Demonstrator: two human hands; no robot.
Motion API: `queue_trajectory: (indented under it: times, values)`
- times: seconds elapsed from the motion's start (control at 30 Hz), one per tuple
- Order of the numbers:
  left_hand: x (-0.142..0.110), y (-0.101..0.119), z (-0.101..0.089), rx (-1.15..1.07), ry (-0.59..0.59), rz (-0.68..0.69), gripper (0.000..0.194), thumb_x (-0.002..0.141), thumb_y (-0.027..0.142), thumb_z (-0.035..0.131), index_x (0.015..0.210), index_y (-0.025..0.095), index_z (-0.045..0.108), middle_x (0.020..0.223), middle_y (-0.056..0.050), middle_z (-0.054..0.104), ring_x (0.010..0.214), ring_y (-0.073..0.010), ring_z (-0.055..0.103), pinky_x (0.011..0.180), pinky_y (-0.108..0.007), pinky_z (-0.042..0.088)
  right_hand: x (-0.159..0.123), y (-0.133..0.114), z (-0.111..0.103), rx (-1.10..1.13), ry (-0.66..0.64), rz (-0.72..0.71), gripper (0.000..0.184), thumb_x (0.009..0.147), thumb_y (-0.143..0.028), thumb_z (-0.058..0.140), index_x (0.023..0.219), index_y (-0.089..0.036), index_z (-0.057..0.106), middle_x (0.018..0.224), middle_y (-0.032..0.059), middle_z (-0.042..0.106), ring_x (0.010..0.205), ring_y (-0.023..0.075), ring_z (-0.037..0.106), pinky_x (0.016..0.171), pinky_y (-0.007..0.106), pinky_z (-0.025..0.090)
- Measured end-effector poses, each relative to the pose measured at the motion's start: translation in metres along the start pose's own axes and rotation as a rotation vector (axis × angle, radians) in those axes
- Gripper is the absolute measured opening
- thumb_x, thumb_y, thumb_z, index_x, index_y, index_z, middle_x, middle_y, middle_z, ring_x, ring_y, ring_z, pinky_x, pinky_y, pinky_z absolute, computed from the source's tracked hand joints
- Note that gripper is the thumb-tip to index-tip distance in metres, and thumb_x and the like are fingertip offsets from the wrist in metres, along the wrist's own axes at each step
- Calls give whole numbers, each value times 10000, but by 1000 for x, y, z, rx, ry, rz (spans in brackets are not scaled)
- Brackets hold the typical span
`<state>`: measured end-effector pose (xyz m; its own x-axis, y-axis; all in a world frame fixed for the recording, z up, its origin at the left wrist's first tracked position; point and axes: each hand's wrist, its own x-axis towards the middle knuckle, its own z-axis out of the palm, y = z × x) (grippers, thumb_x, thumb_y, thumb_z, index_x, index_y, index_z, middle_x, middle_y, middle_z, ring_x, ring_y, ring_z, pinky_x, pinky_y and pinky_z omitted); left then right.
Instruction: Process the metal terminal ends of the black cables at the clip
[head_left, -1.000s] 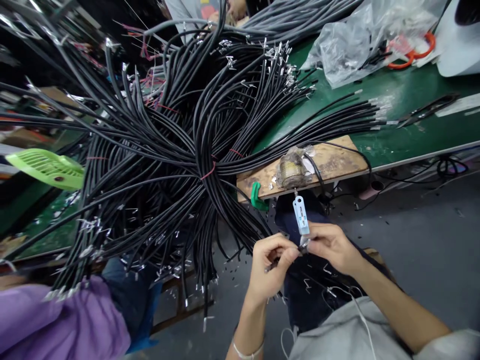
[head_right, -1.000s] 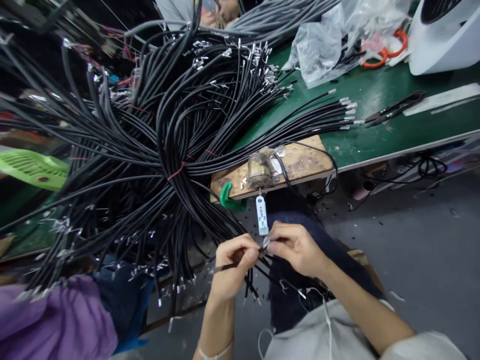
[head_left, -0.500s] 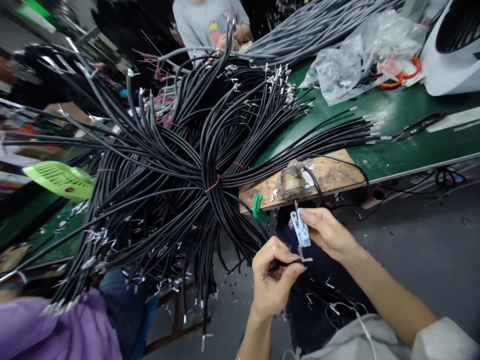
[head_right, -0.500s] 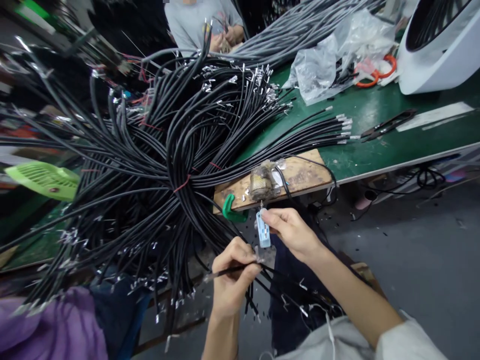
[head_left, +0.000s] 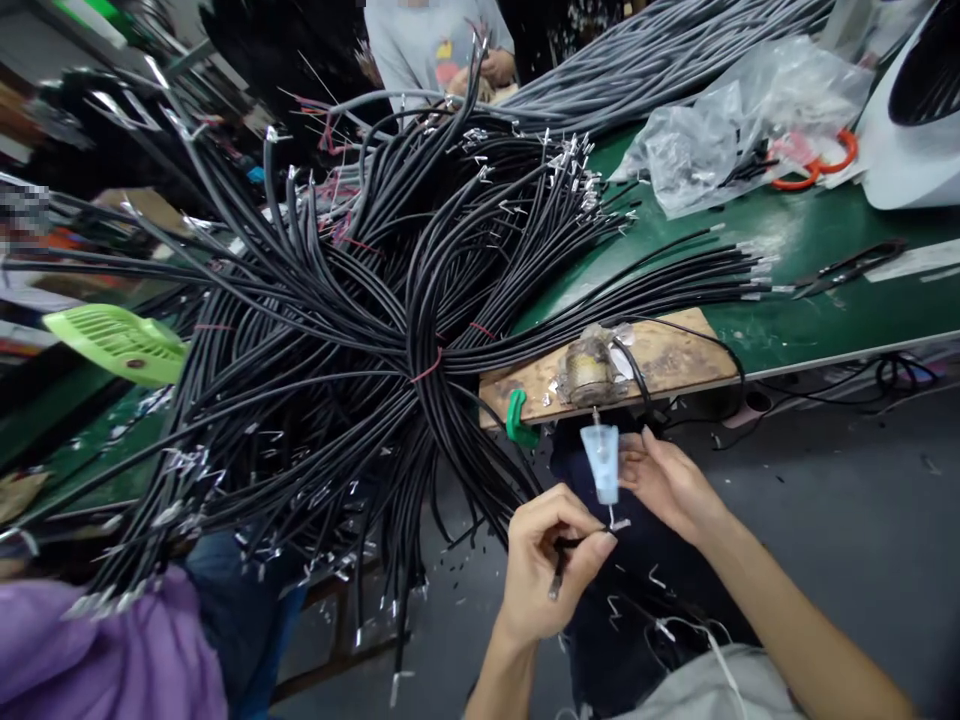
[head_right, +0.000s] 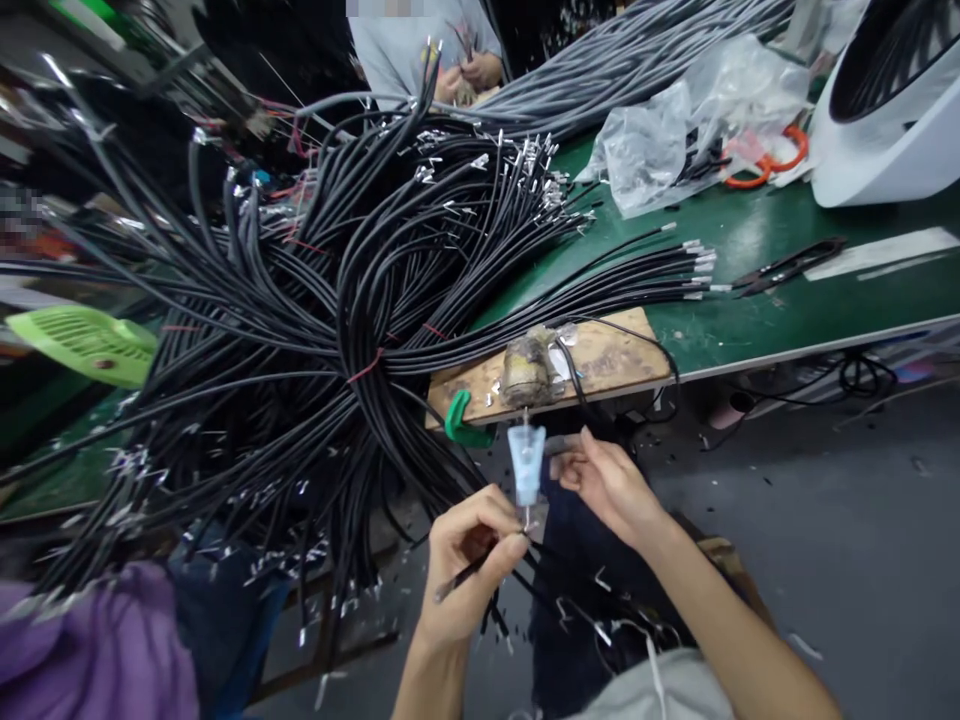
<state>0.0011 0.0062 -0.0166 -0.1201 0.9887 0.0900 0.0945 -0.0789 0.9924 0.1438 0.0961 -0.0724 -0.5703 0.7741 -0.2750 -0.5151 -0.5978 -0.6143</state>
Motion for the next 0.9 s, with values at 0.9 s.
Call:
queue_trajectory:
  times: [0.9]
  values:
    - [-9,-14,7,340,-205,44,75,783,110,628,762,147,690,670,-39,652,583,-123,559,541,-219,434,-90,-23,-13,-1274,-237,-2,321,733,-305,746,1010,-231,601,739,-18,646,658,155,562,600,249,390]
